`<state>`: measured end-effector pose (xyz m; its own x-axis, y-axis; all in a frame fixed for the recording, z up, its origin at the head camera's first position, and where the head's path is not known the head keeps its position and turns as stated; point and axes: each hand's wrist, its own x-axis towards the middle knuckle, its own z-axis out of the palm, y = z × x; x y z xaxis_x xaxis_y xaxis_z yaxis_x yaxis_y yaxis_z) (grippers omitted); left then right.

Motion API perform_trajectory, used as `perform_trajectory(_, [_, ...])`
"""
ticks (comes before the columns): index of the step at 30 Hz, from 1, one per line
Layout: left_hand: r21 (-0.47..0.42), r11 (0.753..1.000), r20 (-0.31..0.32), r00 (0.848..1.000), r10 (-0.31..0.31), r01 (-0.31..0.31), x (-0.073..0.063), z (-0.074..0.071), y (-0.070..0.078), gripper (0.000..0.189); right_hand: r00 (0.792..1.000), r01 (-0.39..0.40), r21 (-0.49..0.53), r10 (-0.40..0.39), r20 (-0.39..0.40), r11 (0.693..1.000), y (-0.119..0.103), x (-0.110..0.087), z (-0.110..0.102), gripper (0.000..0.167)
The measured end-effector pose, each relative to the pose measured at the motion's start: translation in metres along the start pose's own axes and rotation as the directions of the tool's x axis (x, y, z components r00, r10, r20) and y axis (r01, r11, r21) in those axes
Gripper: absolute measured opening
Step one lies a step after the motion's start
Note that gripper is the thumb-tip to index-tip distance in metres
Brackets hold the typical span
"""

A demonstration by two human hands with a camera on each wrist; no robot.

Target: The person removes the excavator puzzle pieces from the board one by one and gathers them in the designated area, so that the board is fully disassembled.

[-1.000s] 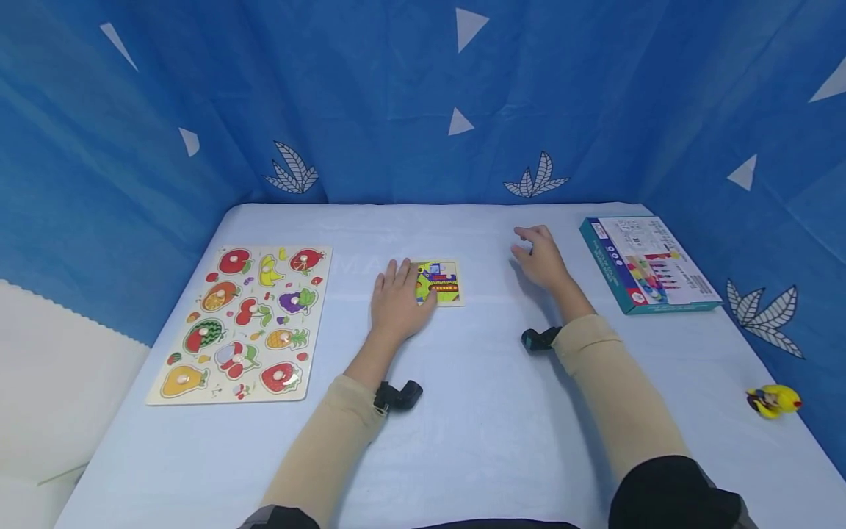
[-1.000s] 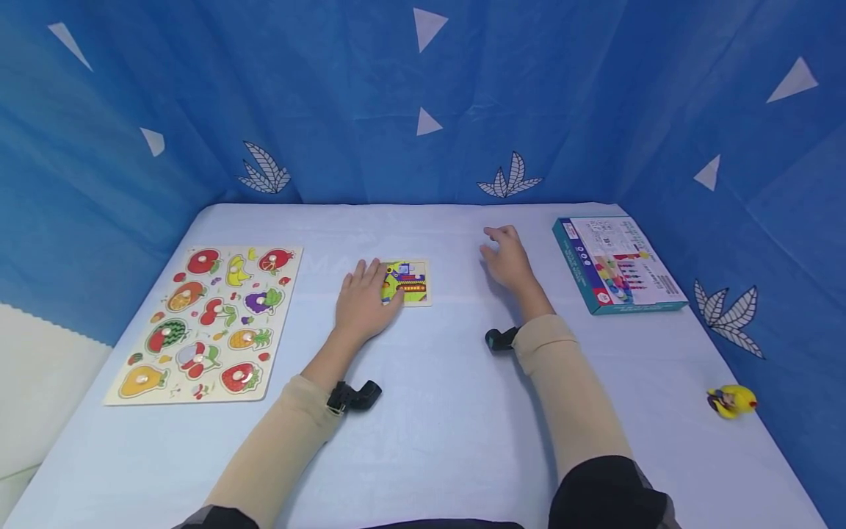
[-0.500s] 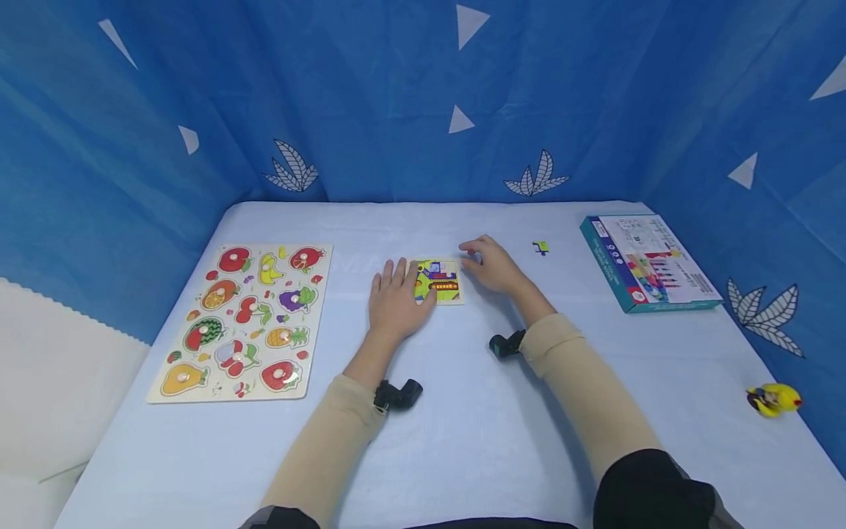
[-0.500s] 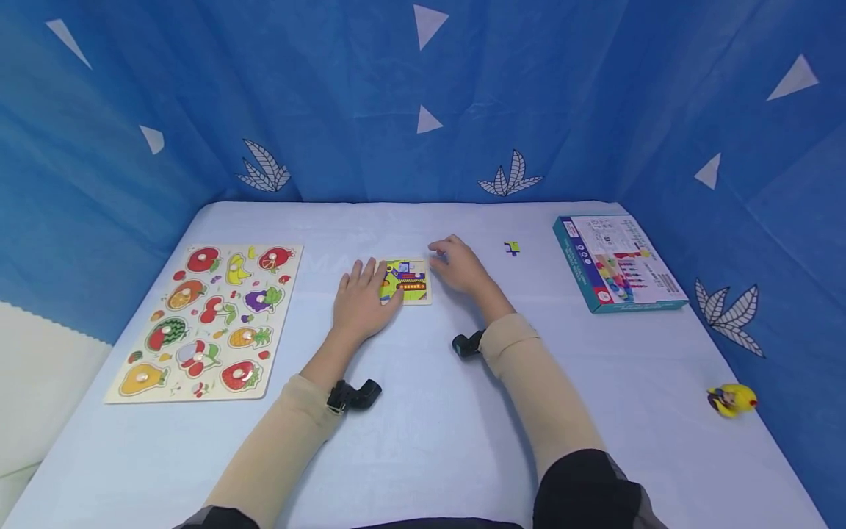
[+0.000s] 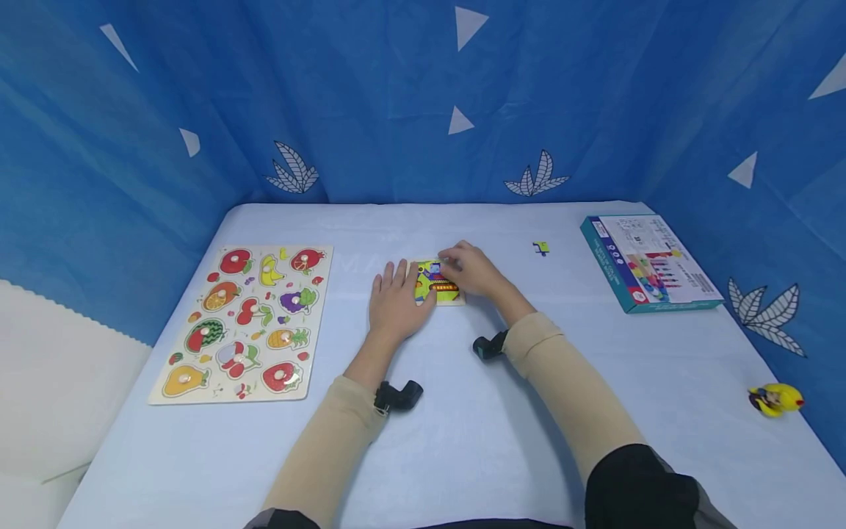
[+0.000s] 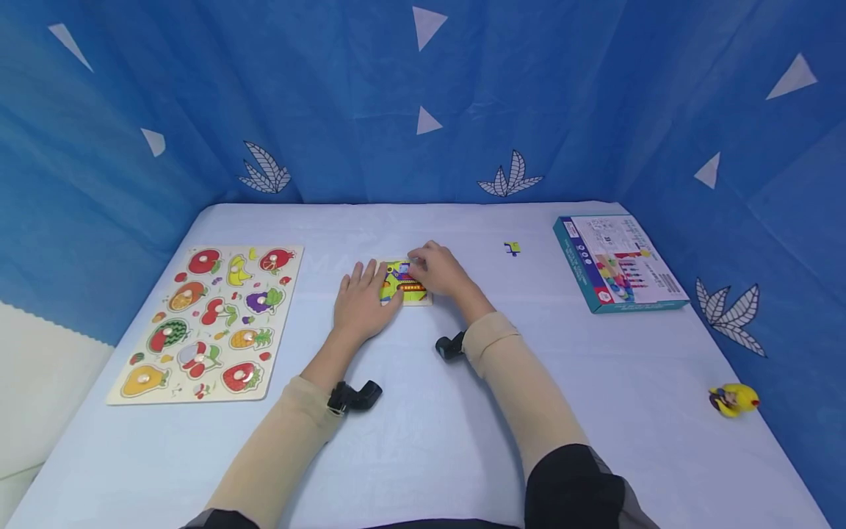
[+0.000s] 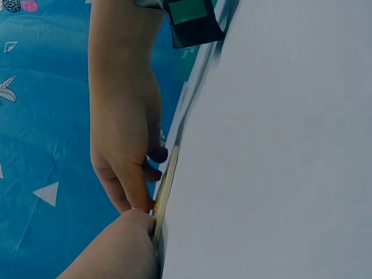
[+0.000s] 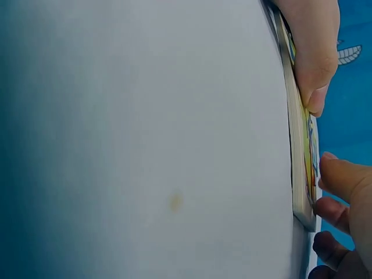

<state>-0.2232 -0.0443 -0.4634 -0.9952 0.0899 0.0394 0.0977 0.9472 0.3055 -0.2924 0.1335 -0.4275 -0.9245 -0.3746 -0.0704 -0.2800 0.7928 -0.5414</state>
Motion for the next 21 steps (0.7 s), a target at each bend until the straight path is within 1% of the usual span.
perform_trajectory(7, [-0.004, 1.0, -0.008, 1.0, 0.012, -0.012, 0.0001, -0.0005, -0.0009, 0.077, 1.0, 0.001, -0.027, -0.001, 0.003, 1.0, -0.0024, 0.0003, 0.0036, 0.037])
perform_trajectory(11, [0.003, 1.0, -0.01, 1.0, 0.014, -0.014, -0.0002, 0.0, -0.0012, 0.077, 1.0, -0.005, -0.02, 0.005, 0.0, 1.0, -0.0036, 0.0009, 0.0048, 0.035])
perform_trajectory(16, [0.008, 1.0, -0.009, 1.0, 0.013, -0.013, -0.0001, 0.0006, -0.0008, 0.077, 1.0, -0.017, 0.021, 0.018, -0.009, 1.0, -0.005, 0.0015, 0.0054, 0.032])
perform_trajectory(21, [0.008, 1.0, -0.006, 1.0, 0.002, -0.002, -0.0002, 0.0003, -0.0001, 0.077, 0.999, -0.012, 0.093, 0.015, -0.029, 0.996, -0.0062, 0.0022, 0.0066, 0.026])
